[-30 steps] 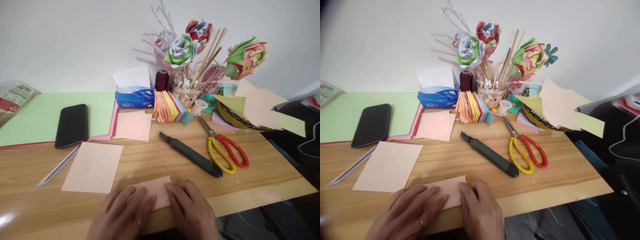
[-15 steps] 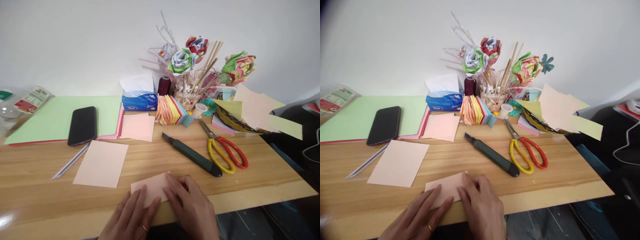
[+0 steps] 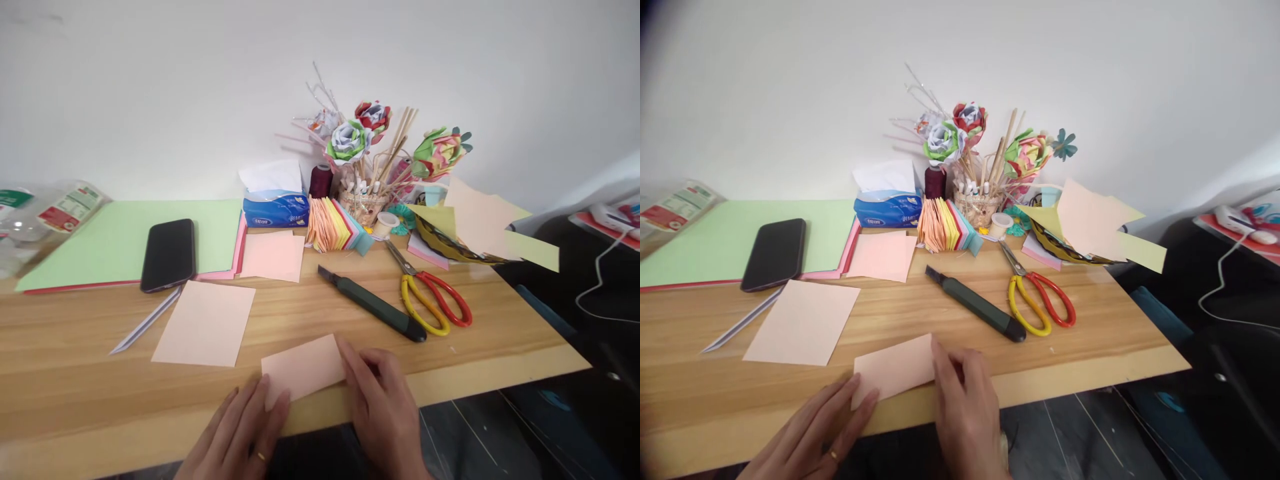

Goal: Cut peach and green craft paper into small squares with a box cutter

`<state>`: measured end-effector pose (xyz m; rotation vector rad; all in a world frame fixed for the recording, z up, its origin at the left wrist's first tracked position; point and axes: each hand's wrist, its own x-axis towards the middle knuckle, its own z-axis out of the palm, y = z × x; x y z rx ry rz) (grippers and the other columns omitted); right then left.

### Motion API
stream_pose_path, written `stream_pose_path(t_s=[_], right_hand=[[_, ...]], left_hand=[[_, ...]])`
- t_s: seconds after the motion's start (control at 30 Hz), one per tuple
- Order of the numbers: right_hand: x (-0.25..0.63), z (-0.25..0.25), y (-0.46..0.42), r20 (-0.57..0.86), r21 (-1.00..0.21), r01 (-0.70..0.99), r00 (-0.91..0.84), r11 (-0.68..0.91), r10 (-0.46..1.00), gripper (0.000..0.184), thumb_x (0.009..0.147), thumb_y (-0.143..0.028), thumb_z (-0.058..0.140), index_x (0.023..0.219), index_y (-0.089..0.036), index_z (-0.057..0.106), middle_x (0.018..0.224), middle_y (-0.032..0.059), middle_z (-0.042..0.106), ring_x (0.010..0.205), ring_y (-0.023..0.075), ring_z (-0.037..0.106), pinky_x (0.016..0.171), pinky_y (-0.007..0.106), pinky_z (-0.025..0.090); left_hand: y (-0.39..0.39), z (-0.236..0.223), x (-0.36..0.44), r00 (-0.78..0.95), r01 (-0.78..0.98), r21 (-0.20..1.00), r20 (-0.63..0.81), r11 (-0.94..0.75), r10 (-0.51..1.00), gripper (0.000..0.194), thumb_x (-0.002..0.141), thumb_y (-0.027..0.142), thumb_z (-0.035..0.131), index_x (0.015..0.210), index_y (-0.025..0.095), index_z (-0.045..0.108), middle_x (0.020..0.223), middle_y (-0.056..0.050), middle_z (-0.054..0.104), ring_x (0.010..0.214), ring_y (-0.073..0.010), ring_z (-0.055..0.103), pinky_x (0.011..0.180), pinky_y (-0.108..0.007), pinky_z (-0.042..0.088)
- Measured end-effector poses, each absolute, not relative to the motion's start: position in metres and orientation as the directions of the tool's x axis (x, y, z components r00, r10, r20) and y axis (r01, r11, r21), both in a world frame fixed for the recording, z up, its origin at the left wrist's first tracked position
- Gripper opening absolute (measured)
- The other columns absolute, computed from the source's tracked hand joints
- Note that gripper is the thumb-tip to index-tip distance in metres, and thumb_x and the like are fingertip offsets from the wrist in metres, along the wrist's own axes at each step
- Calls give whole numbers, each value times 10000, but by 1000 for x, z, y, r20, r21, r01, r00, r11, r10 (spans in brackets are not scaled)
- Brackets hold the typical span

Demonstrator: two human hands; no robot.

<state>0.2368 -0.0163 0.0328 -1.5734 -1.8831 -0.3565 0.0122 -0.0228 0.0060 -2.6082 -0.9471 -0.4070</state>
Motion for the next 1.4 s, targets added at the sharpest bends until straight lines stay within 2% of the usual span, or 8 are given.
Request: stream_pose_path(t_s=[0.1,0.2,0.33,0.5,0.7,0.87,1.2,1.4], right_hand=[[225,34,-29,700,-63,890,-283,452,656,299,934,-298,395,1007,-202,667,895,29,703,865,139,634,792,256,464],[218,34,-37,620,35,842,-441,539,649,420,938,-456,348,1073,-195,649,1088,-4,680,1033,146,594,896,263,401],[223,32,-40,537,49,849,-467,526,703,338,924,-389,424,1169,-232,596,1201,-12,623,1122,150,548,1028,314,276],[227,22,-42,557,10,884,-393,468,731,281,921,-299,422,1120,-252,614,1208,-3,618,1155,152,528,1107,369,108],[239,18,-46,589,-63,890,-332,452,736,310,895,-179,411,1150,-190,588,1189,12,629,1153,140,534,1098,327,168],[254,23,-48,601,-43,923,-283,383,748,321,868,-142,457,1149,-221,592,1134,-8,659,1154,166,535,1110,390,125],[264,24,-46,561,49,890,-400,453,725,320,888,-173,456,1175,-225,587,1211,-31,611,1177,195,516,997,350,372],[265,30,-46,534,26,892,-394,452,748,310,891,-162,442,1147,-211,609,1205,-5,615,1158,205,534,962,373,431]], left_hand=[[-17,13,9,765,629,-265,375,-730,523,436,889,221,383,1318,216,459,1198,-43,609,1103,-181,557,896,-249,446],[-16,14,9,763,635,-315,402,-706,507,432,872,154,368,1276,231,500,1187,-25,615,1086,-156,566,897,-233,435],[-20,12,12,743,662,-322,403,-677,534,410,892,171,360,1275,209,502,1228,-60,590,1109,-171,563,931,-260,417],[-23,18,10,742,661,-309,408,-684,532,455,879,85,315,1297,158,481,1311,-76,533,1201,-185,500,1008,-285,375],[-25,22,2,743,645,-201,389,-737,545,526,824,-4,286,1310,102,458,1391,-66,450,1305,-176,368,1062,-285,324],[-25,22,0,742,645,-173,375,-744,556,567,803,-40,278,1324,112,441,1394,-81,441,1324,-194,331,1052,-310,349],[-12,27,-18,836,516,-168,312,-840,451,480,890,18,319,1328,171,441,1400,-62,432,1329,-171,317,1030,-283,377],[5,50,-16,860,383,60,341,-922,379,422,864,11,316,1113,162,622,1215,-52,615,1235,-154,465,990,-281,428]])
